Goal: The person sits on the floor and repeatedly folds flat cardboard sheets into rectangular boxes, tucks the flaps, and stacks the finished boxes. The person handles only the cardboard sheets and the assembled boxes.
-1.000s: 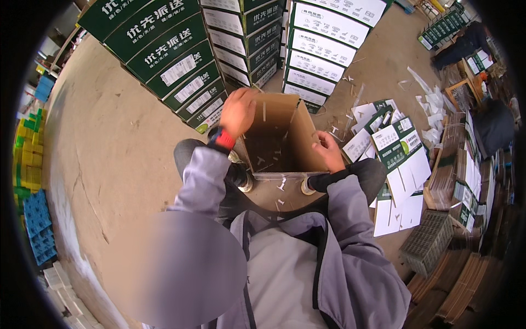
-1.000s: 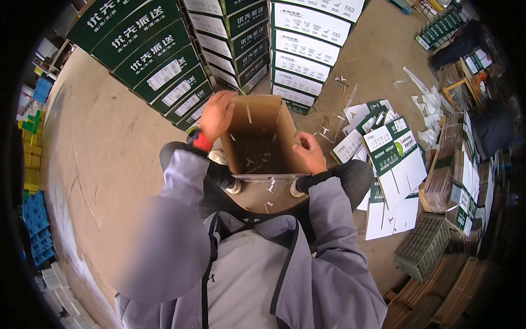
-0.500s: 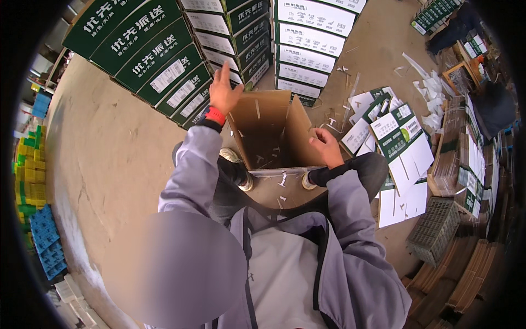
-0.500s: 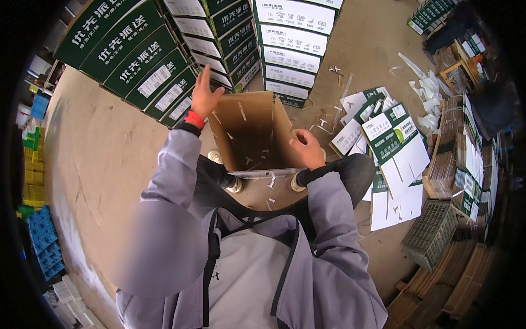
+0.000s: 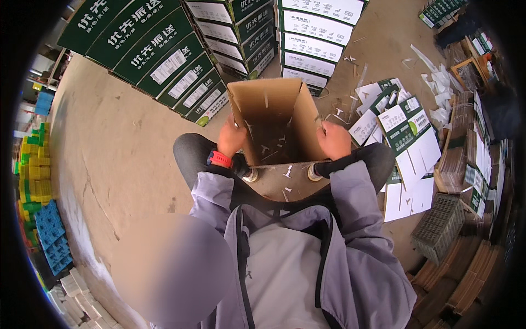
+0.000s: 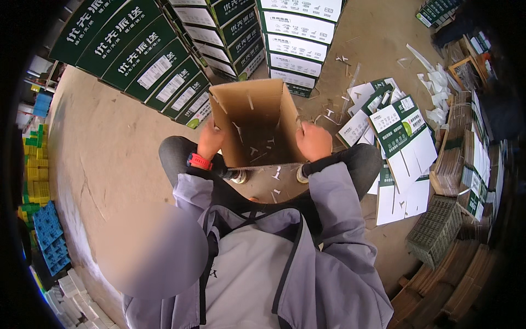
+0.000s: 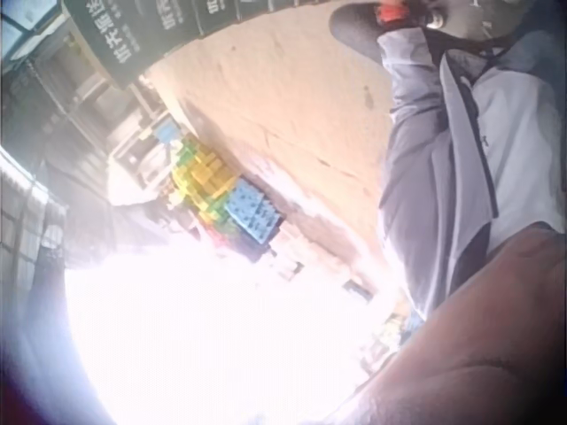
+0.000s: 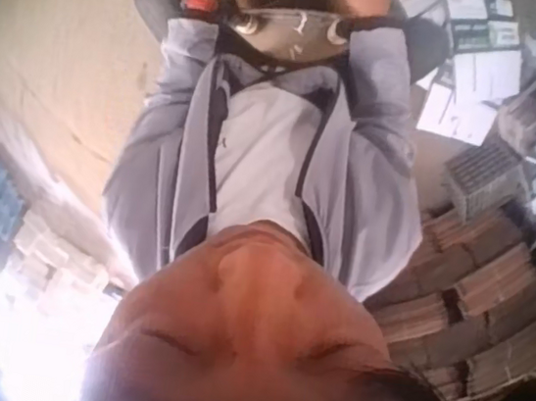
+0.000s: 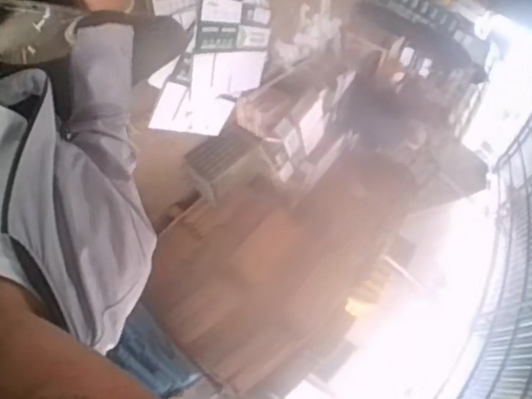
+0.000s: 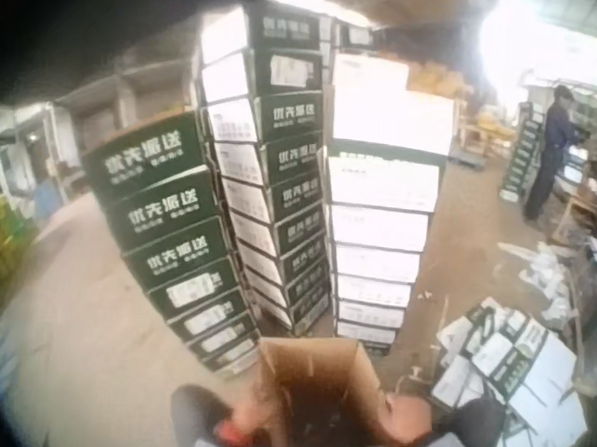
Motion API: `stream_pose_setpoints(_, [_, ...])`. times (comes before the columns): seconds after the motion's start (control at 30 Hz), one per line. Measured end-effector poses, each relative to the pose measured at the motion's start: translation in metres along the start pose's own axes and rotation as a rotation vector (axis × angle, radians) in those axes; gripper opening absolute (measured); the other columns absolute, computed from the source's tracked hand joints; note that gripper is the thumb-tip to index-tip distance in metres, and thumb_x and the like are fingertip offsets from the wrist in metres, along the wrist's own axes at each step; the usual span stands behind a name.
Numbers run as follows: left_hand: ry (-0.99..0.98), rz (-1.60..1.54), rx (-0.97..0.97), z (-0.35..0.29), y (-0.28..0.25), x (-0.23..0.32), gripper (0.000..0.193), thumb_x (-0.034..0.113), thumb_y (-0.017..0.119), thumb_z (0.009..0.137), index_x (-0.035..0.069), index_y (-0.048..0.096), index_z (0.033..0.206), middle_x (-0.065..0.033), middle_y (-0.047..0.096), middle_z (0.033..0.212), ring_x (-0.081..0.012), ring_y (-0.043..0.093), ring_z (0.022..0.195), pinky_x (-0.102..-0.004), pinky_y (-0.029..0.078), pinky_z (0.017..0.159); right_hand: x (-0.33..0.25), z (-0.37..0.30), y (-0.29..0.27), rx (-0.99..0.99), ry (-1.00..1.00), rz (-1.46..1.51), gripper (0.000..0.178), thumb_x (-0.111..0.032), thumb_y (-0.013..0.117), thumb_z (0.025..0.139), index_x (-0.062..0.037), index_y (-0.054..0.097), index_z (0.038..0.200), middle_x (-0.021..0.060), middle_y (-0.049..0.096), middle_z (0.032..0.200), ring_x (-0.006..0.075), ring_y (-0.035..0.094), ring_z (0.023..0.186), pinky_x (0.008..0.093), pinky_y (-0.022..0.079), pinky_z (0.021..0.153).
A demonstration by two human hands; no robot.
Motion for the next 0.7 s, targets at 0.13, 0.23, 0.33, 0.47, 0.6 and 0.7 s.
stream_pose_setpoints(0.13, [0.136,-0.033,0.027,-0.013,-0.008,0.027,0.076,0.011,0.062,0.091,-0.005,0.034,0.16,-0.036,0.069,0.121,-0.0497,0.073,0.094,-0.0541,0.058,0.081,0.0,0.042,-0.021,0.088,-0.118,-0.057,0.025,-0.032,0.062,0.098,-0.0084,0.07,0.096,0.0201,0.075,0.092,0.047,0.07,0.087,0.0603,0.055,0.076])
stream_pose_setpoints(0.23, [-0.293,-0.524,-0.247,-0.068,-0.018,0.094,0.067,0.01,0.062,0.097,-0.006,0.039,0.158,-0.0299,0.073,0.116,-0.0381,0.076,0.09,-0.0461,0.06,0.078,0.011,0.087,-0.032,-0.017,-0.223,-0.011,0.027,-0.032,0.06,0.101,-0.0123,0.074,0.112,0.0218,0.075,0.104,0.0451,0.071,0.098,0.058,0.056,0.084])
stream_pose_setpoints(0.33, [-0.063,-0.26,-0.06,-0.082,-0.038,0.092,0.049,0.013,0.067,0.1,-0.004,0.057,0.144,-0.0227,0.074,0.109,-0.0352,0.076,0.092,-0.0418,0.059,0.078,0.013,0.096,-0.046,0.347,-0.289,0.146,0.038,-0.026,0.066,0.102,-0.0092,0.068,0.135,0.0212,0.07,0.131,0.0433,0.064,0.122,0.0513,0.051,0.105])
stream_pose_setpoints(0.47, [0.332,0.314,0.504,-0.004,-0.086,0.067,0.055,0.019,0.075,0.094,-0.003,0.058,0.142,-0.0277,0.062,0.135,-0.0462,0.057,0.124,-0.0521,0.046,0.109,0.02,0.059,-0.047,0.458,0.049,0.339,0.071,-0.038,0.074,0.097,0.0054,0.053,0.149,0.0304,0.059,0.146,0.0455,0.056,0.135,0.0494,0.043,0.117])
stream_pose_setpoints(0.6, [0.048,0.0,-0.123,0.095,-0.087,-0.004,0.077,0.059,0.069,0.099,-0.006,0.062,0.14,-0.0293,0.072,0.125,-0.0431,0.069,0.116,-0.0491,0.053,0.105,0.03,0.051,0.032,0.179,0.376,0.63,0.116,-0.065,0.076,0.091,0.021,0.032,0.156,0.0423,0.043,0.158,0.0476,0.042,0.152,0.0462,0.034,0.126])
stream_pose_setpoints(0.7, [0.151,0.254,-0.389,0.118,-0.058,0.035,0.064,0.055,0.067,0.098,-0.004,0.069,0.123,-0.0282,0.074,0.117,-0.0447,0.07,0.111,-0.0497,0.055,0.098,0.027,0.061,0.064,0.153,0.431,0.829,0.119,-0.064,0.075,0.091,0.0224,0.026,0.157,0.0422,0.041,0.16,0.0469,0.04,0.154,0.0447,0.033,0.127])
Point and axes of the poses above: each hand's wrist, its own z-axis towards the middle knuckle, its own y-axis out of the palm, x = y × z, the point moved 3 cm from there along z, towards the middle knuckle
